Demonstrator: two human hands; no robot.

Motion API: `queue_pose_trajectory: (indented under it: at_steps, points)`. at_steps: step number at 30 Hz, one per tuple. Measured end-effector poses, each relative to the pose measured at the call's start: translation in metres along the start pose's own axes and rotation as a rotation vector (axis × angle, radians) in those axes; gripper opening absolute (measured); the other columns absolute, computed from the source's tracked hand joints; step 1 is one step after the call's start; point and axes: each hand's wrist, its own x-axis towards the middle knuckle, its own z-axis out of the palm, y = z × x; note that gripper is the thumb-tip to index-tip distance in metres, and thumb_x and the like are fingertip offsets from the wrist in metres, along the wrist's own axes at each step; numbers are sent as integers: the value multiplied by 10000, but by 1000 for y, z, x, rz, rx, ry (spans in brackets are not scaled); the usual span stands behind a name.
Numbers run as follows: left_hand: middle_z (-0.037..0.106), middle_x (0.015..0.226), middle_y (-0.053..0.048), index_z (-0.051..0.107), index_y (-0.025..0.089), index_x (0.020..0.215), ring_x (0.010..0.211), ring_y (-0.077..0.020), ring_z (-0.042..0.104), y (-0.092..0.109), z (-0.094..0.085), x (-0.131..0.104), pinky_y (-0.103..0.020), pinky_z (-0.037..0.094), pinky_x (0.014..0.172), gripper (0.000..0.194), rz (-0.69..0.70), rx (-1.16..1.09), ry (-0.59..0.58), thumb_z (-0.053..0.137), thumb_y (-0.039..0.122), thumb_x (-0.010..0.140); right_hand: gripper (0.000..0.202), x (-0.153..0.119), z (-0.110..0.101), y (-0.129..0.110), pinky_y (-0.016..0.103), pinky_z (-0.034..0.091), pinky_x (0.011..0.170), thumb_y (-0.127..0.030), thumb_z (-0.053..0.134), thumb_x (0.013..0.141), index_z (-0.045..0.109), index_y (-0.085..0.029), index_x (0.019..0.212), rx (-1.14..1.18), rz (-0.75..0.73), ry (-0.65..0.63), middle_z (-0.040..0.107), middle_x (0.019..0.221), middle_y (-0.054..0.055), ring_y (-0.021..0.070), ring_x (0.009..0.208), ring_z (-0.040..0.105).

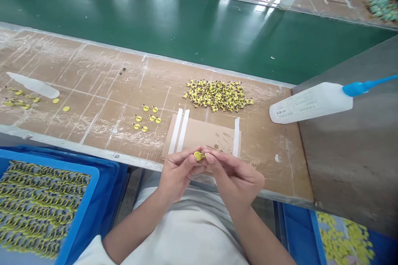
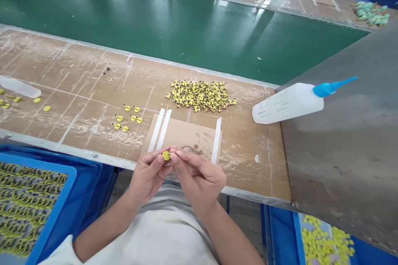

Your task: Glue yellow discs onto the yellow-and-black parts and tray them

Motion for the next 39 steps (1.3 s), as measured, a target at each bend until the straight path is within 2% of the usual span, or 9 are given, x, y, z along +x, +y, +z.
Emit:
queue_pose_trajectory:
  at_steps: [18, 29, 39]
  points:
    - [773, 960, -84, 777, 195, 962, 809, -161, 735, -1, 0, 1, -209, 608, 715, 206, 10, -8, -17, 765, 261, 767, 351, -1, -4, 4, 379, 648, 781, 19, 728, 716, 753, -242, 948, -31, -67, -44, 765, 970, 29, 234, 849, 744]
    - [762, 952, -68, 780, 194, 960, 783, -124, 723, 0, -1, -1, -156, 587, 704, 185, 18, 21, -13, 744, 255, 789, 323, 2, -5, 3, 398, 648, 766, -8, 734, 722, 747, -238, 949, -44, -86, -72, 766, 952, 42, 244, 840, 744]
    - [739, 893, -70, 783, 184, 965, 760, -124, 701, 2, 0, -4, -183, 585, 704, 185, 34, 106, 15, 724, 256, 804, 334, 0, -6, 6, 393, 644, 776, 3, 733, 713, 748, -236, 946, -49, -72, -81, 765, 955, 44, 237, 839, 742]
